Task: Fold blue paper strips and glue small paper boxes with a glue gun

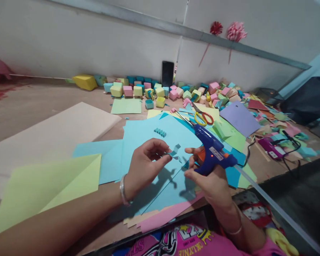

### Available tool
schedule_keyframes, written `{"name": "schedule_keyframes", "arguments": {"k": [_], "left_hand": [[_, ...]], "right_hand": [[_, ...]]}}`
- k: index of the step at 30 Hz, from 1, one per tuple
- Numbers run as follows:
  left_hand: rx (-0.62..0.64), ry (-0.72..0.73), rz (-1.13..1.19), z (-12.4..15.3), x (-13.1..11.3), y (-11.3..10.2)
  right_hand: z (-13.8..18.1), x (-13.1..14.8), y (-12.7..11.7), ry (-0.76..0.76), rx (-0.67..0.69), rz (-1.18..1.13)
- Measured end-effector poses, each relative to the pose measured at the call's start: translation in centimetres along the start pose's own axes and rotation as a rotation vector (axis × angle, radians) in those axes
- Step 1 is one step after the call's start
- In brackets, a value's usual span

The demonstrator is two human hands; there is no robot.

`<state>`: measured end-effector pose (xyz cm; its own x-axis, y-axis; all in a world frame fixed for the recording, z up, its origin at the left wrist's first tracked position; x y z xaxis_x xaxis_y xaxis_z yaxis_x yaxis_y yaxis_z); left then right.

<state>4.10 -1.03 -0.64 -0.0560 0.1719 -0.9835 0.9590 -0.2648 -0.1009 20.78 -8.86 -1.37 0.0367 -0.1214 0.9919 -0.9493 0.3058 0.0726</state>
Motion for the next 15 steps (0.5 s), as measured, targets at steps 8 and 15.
{"name": "schedule_keyframes", "arguments": {"k": [8,15], "left_hand": [[0.082,0.013,-0.006,1.8,-0.9,1.1],[0.105,0.149,-0.080,2.3,-1.5,1.3]], "right_hand": [[0.4,0.6,2.1,0.011,-0.064,0.000],[0.7,0.4,1.8,0.042,-0.099,-0.063]]}}
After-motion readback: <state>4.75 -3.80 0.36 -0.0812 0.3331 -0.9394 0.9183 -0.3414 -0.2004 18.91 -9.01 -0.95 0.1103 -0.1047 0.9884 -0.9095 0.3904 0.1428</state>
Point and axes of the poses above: each hand's wrist, its own z-axis away from the middle knuckle, its own y-axis out of the palm, x = y × z, the point moved 4 cm from there along -z, towards the middle knuckle, and after that the axes turned 5 degrees about -z, right-handed, at the moved point
